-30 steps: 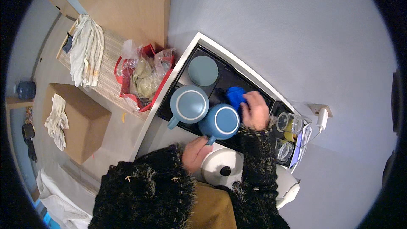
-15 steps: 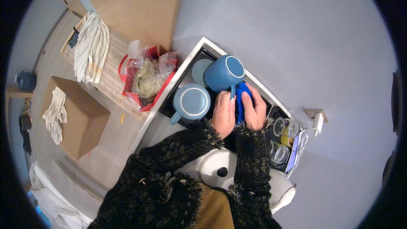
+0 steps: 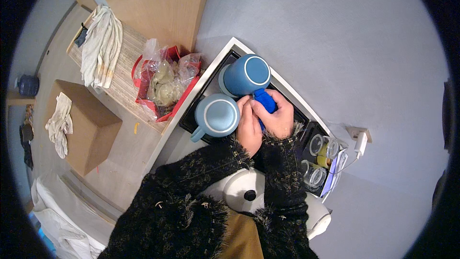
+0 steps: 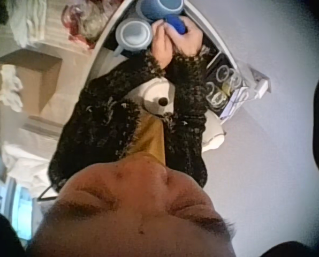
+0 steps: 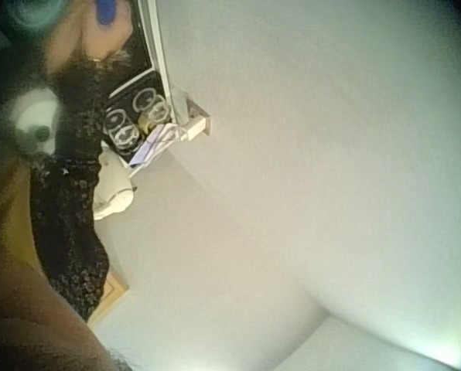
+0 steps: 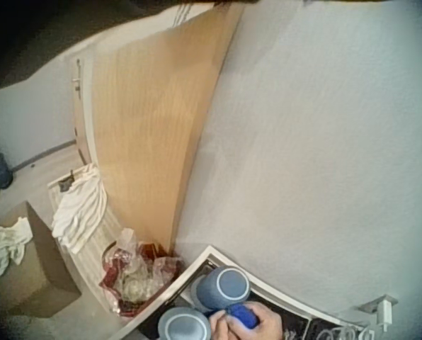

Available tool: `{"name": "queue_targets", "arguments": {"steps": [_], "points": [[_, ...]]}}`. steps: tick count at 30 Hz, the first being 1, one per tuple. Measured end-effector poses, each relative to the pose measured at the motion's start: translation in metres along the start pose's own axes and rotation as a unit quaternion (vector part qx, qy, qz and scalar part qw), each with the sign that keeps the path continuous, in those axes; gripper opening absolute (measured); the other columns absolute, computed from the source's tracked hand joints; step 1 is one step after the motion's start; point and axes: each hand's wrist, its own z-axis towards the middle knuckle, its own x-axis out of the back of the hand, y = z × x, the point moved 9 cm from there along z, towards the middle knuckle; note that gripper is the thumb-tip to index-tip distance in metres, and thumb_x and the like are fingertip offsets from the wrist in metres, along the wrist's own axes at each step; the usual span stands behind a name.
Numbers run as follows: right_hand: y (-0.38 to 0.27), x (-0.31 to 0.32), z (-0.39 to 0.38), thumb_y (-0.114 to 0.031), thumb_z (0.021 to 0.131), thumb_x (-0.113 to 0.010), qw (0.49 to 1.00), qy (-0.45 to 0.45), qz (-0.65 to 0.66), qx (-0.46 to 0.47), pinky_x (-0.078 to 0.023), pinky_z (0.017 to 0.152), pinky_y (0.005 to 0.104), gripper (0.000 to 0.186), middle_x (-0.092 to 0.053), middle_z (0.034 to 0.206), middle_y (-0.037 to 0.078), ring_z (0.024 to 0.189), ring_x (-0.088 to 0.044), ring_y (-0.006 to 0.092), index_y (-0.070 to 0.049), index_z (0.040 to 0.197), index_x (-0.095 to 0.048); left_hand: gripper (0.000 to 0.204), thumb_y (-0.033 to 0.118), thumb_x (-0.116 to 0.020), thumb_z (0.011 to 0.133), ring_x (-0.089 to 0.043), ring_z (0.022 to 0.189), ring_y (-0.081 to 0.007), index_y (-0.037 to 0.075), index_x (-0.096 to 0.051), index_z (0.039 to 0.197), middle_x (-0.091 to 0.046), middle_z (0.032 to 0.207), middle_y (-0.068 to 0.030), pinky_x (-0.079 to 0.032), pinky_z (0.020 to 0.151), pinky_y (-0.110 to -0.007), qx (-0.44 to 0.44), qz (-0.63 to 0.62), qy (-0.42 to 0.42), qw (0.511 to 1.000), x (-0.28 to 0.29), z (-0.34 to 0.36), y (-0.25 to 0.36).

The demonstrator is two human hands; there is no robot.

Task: The person wipes a white countertop and a wooden cabinet door with a blue cloth. They move a kettle and two mugs aside, wipe the stovetop, then wipe the kettle, mugs, and glass lids before returning them. The person finishes by wiping the countertop and the cabinet door.

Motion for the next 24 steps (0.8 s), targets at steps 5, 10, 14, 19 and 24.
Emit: {"name": "queue_targets", "arguments": {"steps": [5, 10, 14, 19, 24], "points": [[0.006, -0.009, 0.001, -0.019, 0.074, -0.073, 0.999, -0.001, -0.009, -0.032, -0.050, 0.065, 0.0281, 0.026, -0.065, 0.077, 0.013, 0.066, -0.062, 0.0151, -0.002, 0.093, -0.067, 0.056, -0.003, -0.042, 0.086, -0.030, 0.130, -0.0431, -0.008, -0.024, 0.140, -0.026, 0.141, -0.0276, -0.024, 0.109, -0.044, 0.032, 0.032, -0.075, 0.996, -0.003, -0.014, 0.003], [0.000, -0.009, 0.003, -0.014, 0.073, -0.070, 1.000, 0.021, -0.014, 0.017, -0.048, 0.061, 0.0278, 0.019, -0.063, 0.075, 0.012, 0.064, -0.059, 0.0149, -0.002, 0.088, -0.065, 0.062, -0.004, -0.049, 0.082, -0.032, 0.131, -0.0399, -0.005, -0.029, 0.140, -0.030, 0.141, -0.0237, -0.024, 0.109, -0.042, 0.040, 0.054, -0.149, 0.986, 0.015, -0.045, 0.036], [-0.001, -0.012, 0.006, -0.012, 0.075, -0.069, 0.999, 0.015, -0.004, 0.043, -0.046, 0.061, 0.0262, 0.016, -0.061, 0.073, 0.008, 0.064, -0.055, 0.0124, -0.002, 0.086, -0.064, 0.053, 0.001, -0.064, 0.071, -0.046, 0.115, -0.0345, 0.003, -0.051, 0.123, -0.046, 0.125, -0.0192, -0.037, 0.097, -0.042, -0.111, 0.079, -0.151, 0.979, 0.069, -0.051, 0.075], [0.003, -0.011, 0.008, -0.013, 0.073, -0.071, 0.999, 0.021, 0.008, 0.048, -0.048, 0.061, 0.0291, 0.018, -0.061, 0.073, 0.013, 0.063, -0.059, 0.0190, -0.002, 0.085, -0.063, 0.048, 0.003, -0.070, 0.067, -0.050, 0.102, -0.0338, 0.002, -0.052, 0.112, -0.052, 0.112, -0.0186, -0.040, 0.091, -0.041, -0.081, 0.214, -0.007, 0.974, 0.142, -0.026, 0.052], [-0.002, -0.012, 0.002, -0.016, 0.073, -0.069, 0.996, 0.041, -0.039, 0.069, -0.048, 0.060, 0.0315, 0.020, -0.061, 0.073, 0.015, 0.062, -0.060, 0.0247, -0.002, 0.087, -0.062, 0.033, 0.009, -0.068, 0.078, -0.052, 0.093, -0.0366, -0.002, -0.052, 0.104, -0.056, 0.100, -0.0204, -0.042, 0.083, -0.043, -0.102, 0.216, -0.128, 0.963, 0.137, -0.018, 0.039]]}}
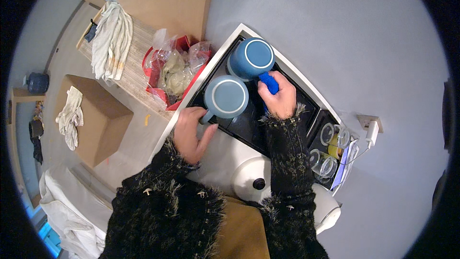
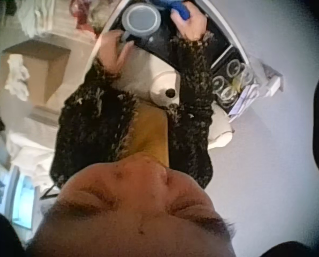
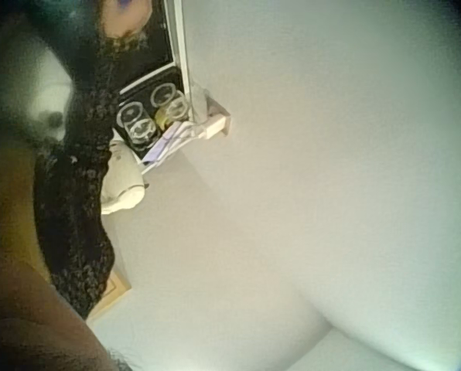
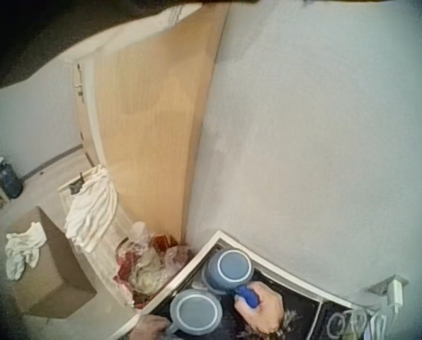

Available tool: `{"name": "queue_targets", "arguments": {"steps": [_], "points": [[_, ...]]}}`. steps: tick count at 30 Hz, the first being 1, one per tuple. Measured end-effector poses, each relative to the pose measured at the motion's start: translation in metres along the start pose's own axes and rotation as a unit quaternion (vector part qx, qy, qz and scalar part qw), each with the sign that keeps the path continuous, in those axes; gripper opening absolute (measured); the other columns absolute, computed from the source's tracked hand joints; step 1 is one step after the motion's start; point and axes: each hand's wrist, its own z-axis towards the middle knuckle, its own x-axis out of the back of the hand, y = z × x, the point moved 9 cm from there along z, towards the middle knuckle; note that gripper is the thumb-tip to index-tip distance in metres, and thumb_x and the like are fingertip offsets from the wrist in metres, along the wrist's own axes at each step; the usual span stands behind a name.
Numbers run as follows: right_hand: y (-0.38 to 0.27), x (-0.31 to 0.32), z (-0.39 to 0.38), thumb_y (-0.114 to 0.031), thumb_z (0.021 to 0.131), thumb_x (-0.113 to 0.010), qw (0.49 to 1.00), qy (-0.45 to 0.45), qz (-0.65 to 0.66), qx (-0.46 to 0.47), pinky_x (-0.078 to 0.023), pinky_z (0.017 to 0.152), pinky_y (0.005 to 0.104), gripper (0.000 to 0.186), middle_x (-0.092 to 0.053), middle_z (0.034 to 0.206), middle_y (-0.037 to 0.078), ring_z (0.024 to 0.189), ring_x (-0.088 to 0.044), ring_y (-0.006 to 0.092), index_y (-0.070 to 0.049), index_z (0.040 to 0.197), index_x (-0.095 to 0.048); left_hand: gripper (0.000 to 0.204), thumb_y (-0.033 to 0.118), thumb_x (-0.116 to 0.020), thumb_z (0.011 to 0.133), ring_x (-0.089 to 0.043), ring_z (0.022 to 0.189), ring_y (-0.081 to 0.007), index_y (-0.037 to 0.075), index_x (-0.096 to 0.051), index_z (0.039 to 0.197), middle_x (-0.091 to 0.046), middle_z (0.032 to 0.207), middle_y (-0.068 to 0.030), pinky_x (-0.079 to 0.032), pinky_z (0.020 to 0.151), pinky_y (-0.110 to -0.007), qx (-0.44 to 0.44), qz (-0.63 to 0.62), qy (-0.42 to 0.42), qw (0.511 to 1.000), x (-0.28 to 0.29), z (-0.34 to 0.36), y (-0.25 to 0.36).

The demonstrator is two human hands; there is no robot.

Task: The person wipes a white countertop and a wooden cabinet door with a blue cloth. They move a kettle and two mugs aside, wipe the stovetop, then wipe the kettle, mugs, and glass lids before returning them. The person finishes by wiping the countertop and the cabinet door.

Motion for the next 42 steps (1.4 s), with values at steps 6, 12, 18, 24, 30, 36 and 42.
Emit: {"name": "queue_targets", "arguments": {"steps": [6, 12, 18, 24, 30, 36, 42], "points": [[-0.003, -0.005, -0.002, -0.017, 0.075, -0.065, 0.999, -0.042, 0.009, -0.005, -0.048, 0.063, 0.0341, 0.019, -0.060, 0.074, 0.016, 0.064, -0.060, 0.0295, -0.004, 0.088, -0.063, 0.009, 0.008, -0.057, 0.086, -0.051, 0.083, -0.0346, -0.002, -0.054, 0.086, -0.054, 0.085, -0.0170, -0.041, 0.076, -0.041, 0.025, 0.024, -0.024, 0.999, -0.003, 0.000, -0.009], [0.003, -0.003, -0.001, -0.020, 0.078, -0.067, 0.998, -0.054, -0.015, -0.019, -0.049, 0.066, 0.0363, 0.023, -0.062, 0.079, 0.018, 0.072, -0.063, 0.0330, -0.005, 0.094, -0.061, 0.010, 0.006, -0.060, 0.083, -0.052, 0.086, -0.0329, -0.003, -0.057, 0.085, -0.056, 0.085, -0.0163, -0.042, 0.078, -0.039, 0.040, -0.007, 0.022, 0.999, 0.000, -0.008, -0.007], [-0.012, 0.017, -0.007, -0.025, 0.074, -0.075, 0.998, 0.020, -0.054, 0.014, -0.050, 0.077, 0.0374, 0.040, -0.064, 0.099, 0.017, 0.088, -0.063, 0.0347, -0.004, 0.105, -0.062, 0.011, 0.008, -0.065, 0.083, -0.054, 0.089, -0.0315, -0.002, -0.061, 0.085, -0.058, 0.085, -0.0154, -0.043, 0.081, -0.037, 0.077, -0.050, 0.043, 0.995, -0.006, -0.010, -0.011], [-0.025, 0.038, -0.046, -0.026, 0.071, -0.079, 0.999, -0.003, -0.033, -0.027, -0.050, 0.080, 0.0350, 0.053, -0.065, 0.100, 0.018, 0.089, -0.065, 0.0264, -0.003, 0.115, -0.060, 0.008, 0.007, -0.064, 0.084, -0.055, 0.092, -0.0294, 0.001, -0.061, 0.088, -0.059, 0.091, -0.0135, -0.043, 0.084, -0.036, 0.065, -0.086, 0.016, 0.994, -0.026, -0.020, -0.007], [-0.010, -0.019, -0.075, -0.030, 0.071, -0.081, 0.979, -0.153, 0.097, -0.098, -0.048, 0.084, 0.0323, 0.080, -0.064, 0.102, 0.015, 0.094, -0.062, 0.0187, -0.004, 0.136, -0.042, 0.018, 0.008, -0.066, 0.080, -0.053, 0.097, -0.0310, 0.001, -0.064, 0.096, -0.061, 0.101, -0.0128, -0.042, 0.088, -0.041, -0.008, -0.064, -0.031, 0.997, -0.049, -0.024, 0.015], [-0.017, -0.038, -0.076, -0.016, 0.074, -0.077, 0.970, -0.152, 0.173, -0.084, -0.042, 0.095, 0.0311, 0.073, -0.060, 0.117, 0.014, 0.109, -0.056, 0.0172, 0.001, 0.135, -0.041, 0.023, 0.005, -0.068, 0.077, -0.053, 0.095, -0.0312, -0.003, -0.063, 0.098, -0.060, 0.099, -0.0130, -0.043, 0.085, -0.039, -0.009, -0.076, 0.013, 0.997, -0.042, -0.024, 0.021], [-0.030, -0.049, -0.064, -0.011, 0.076, -0.074, 0.968, -0.162, 0.183, -0.064, -0.041, 0.096, 0.0299, 0.069, -0.058, 0.119, 0.013, 0.109, -0.054, 0.0167, 0.004, 0.135, -0.039, 0.023, 0.006, -0.068, 0.077, -0.053, 0.095, -0.0305, -0.001, -0.063, 0.098, -0.061, 0.100, -0.0117, -0.044, 0.085, -0.039, 0.003, -0.064, 0.045, 0.997, -0.032, -0.014, 0.010]]}}
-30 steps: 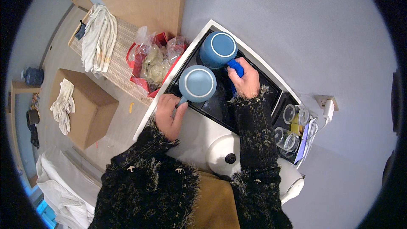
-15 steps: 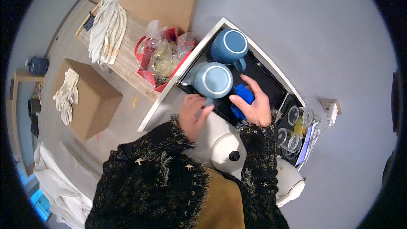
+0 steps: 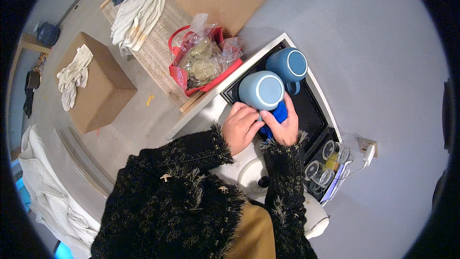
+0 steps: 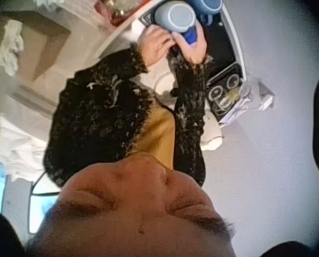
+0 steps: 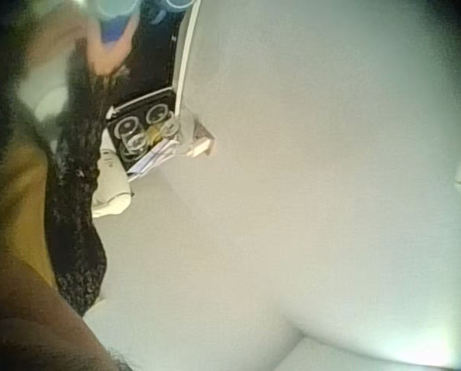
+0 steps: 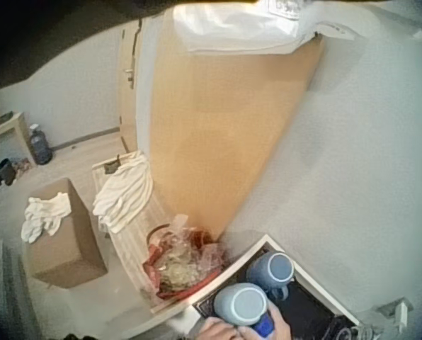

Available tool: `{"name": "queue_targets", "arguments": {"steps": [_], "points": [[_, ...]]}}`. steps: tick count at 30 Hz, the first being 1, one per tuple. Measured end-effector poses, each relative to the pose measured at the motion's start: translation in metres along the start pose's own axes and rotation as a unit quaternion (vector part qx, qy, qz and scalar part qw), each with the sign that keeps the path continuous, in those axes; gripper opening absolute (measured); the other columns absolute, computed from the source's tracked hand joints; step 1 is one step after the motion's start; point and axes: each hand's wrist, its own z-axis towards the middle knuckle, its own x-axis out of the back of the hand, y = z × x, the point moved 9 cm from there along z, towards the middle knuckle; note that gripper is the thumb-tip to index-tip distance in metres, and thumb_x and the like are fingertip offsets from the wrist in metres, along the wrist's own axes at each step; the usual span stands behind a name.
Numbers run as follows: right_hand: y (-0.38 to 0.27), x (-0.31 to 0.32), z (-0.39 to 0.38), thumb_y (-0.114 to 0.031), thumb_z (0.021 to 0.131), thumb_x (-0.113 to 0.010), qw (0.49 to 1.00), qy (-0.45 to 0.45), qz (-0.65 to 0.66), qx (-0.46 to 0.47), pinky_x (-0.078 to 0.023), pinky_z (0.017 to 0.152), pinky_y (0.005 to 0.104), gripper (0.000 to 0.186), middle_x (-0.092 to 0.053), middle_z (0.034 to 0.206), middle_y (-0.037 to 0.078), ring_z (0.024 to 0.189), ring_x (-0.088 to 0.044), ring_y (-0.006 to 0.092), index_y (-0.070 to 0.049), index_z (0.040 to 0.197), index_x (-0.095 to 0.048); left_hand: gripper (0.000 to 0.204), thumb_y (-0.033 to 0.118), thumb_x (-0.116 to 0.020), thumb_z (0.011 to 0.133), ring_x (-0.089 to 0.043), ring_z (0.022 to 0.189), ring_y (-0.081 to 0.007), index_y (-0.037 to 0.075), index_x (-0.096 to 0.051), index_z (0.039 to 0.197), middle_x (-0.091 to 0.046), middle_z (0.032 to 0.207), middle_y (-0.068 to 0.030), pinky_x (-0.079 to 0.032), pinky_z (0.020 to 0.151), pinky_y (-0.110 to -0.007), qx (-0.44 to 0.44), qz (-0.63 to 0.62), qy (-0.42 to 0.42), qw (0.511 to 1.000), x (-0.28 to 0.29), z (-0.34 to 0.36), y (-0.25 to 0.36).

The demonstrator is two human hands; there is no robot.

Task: The person wipes a white countertop and a wooden cabinet door with a blue cloth. They move a kettle and two mugs aside, wipe the stovetop, then wipe the kettle, mugs, and glass lids before returning them. The person finishes by wiping the countertop and the cabinet door.

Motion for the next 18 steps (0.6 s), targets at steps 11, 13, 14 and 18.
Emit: {"name": "queue_targets", "arguments": {"steps": [11, 13, 14, 18], "points": [[0.000, 0.005, -0.001, -0.015, 0.080, -0.072, 0.999, 0.048, -0.015, 0.006, -0.042, 0.094, 0.0293, 0.068, -0.059, 0.119, 0.014, 0.107, -0.055, 0.0158, 0.002, 0.137, -0.039, 0.018, 0.010, -0.068, 0.077, -0.052, 0.093, -0.0320, 0.000, -0.060, 0.091, -0.058, 0.095, -0.0124, -0.043, 0.083, -0.040, -0.016, 0.028, -0.004, 0.999, -0.007, 0.011, -0.001], [-0.004, 0.012, -0.007, -0.019, 0.078, -0.074, 0.996, 0.081, -0.042, -0.020, -0.045, 0.090, 0.0298, 0.066, -0.063, 0.111, 0.014, 0.099, -0.058, 0.0154, 0.000, 0.134, -0.044, 0.017, 0.011, -0.068, 0.078, -0.051, 0.095, -0.0316, 0.001, -0.060, 0.090, -0.058, 0.096, -0.0117, -0.043, 0.084, -0.040, -0.030, 0.039, -0.011, 0.999, -0.006, 0.011, 0.001], [-0.008, 0.018, -0.013, -0.020, 0.078, -0.075, 0.993, 0.093, -0.060, -0.034, -0.045, 0.089, 0.0299, 0.066, -0.064, 0.109, 0.014, 0.097, -0.059, 0.0153, 0.000, 0.133, -0.045, 0.018, 0.011, -0.068, 0.078, -0.051, 0.095, -0.0316, 0.001, -0.059, 0.091, -0.059, 0.097, -0.0117, -0.043, 0.084, -0.041, -0.043, 0.043, -0.014, 0.998, -0.004, 0.011, 0.003], [-0.048, 0.061, -0.062, -0.009, 0.076, -0.075, 0.979, 0.193, -0.051, -0.030, -0.048, 0.080, 0.0262, 0.057, -0.062, 0.099, 0.006, 0.086, -0.058, 0.0117, -0.002, 0.128, -0.052, 0.028, 0.006, -0.071, 0.075, -0.052, 0.099, -0.0316, 0.003, -0.057, 0.100, -0.054, 0.105, -0.0154, -0.042, 0.087, -0.039, -0.074, 0.027, 0.002, 0.997, 0.016, 0.002, 0.014]]}}
